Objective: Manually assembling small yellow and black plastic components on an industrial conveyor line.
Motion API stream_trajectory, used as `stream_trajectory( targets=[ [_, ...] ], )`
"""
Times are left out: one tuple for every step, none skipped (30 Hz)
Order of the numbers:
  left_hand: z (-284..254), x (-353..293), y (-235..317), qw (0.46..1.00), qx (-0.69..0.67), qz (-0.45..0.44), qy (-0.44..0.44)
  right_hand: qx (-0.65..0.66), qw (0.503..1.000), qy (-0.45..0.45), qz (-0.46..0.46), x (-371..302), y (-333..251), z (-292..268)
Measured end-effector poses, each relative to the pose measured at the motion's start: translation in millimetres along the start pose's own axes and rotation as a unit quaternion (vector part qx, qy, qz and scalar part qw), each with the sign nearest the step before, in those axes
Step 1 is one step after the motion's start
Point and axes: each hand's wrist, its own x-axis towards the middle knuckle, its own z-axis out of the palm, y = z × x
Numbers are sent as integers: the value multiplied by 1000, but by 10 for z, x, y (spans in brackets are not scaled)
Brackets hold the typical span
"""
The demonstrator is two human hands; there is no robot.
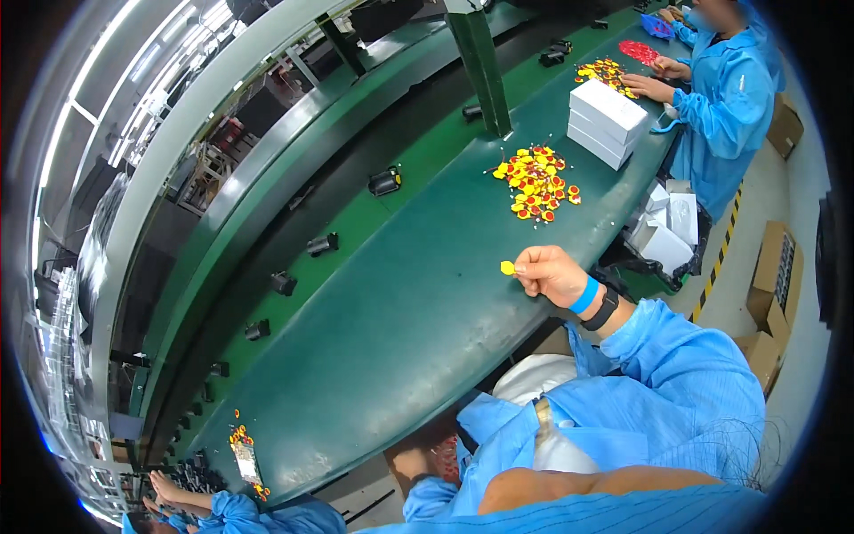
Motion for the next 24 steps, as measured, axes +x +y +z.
stream_trajectory(
  targets=[
    [166,-78,-150,983,-109,-126,82,-43,999,22,-14,29,0,50],
    [276,-96,-205,934,-214,-239,159,-42,999,24,-18,35,14,22],
    [-646,14,333,969,-110,-135,177,-68,990,105,-65,-202,-74,-384],
    [-391,-99,48,963,-116,-167,179,-111,988,87,-68,-71,-8,-243],
    [3,-227,-359,895,-351,-202,186,-115,990,56,-59,47,49,-70],
    [166,-209,-608,783,-560,-199,186,-139,986,55,-69,78,77,-21],
    [-315,-18,-497,787,-549,-243,143,-158,978,100,-94,-56,25,-212],
    [-821,-83,-430,776,-538,-309,111,-157,976,113,-99,-100,26,-278],
    [-823,-154,-656,781,-529,-300,146,-182,968,114,-128,-78,62,-285],
    [-796,-213,-882,783,-519,-292,179,-207,959,112,-156,-59,95,-284],
    [-892,-198,-994,782,-519,-296,178,-209,960,110,-153,-62,108,-282],
    [-1006,-170,-1120,796,-511,-266,184,-234,951,112,-167,-84,114,-282],
    [-1137,-128,-1244,811,-502,-234,190,-257,942,113,-182,-100,118,-290],
    [-1274,-93,-1359,823,-492,-203,196,-256,943,111,-180,-116,99,-282],
    [-1433,-71,-1479,837,-479,-170,203,-269,939,106,-186,-147,95,-260],
    [-1611,-42,-1552,849,-466,-134,209,-283,934,104,-193,-170,94,-242],
    [-1777,-49,-1575,861,-451,-96,215,-278,935,107,-193,-182,108,-226],
    [-2137,-117,-1235,861,-450,-94,217,-315,918,95,-223,-166,115,-206],
    [-2447,-141,-800,840,-477,-48,253,-351,898,84,-253,-152,119,-184],
    [-2792,-155,-312,814,-503,-4,290,-348,898,81,-257,-122,108,-153],
    [-3029,-73,99,795,-550,28,255,-385,878,75,-274,-131,96,-156],
    [-3235,35,435,772,-594,60,219,-422,856,68,-290,-143,85,-159],
    [-3338,191,660,759,-613,100,197,-412,864,71,-280,-148,68,-153],
    [-3389,425,863,743,-630,142,174,-411,864,68,-283,-142,61,-166]
  ],
)
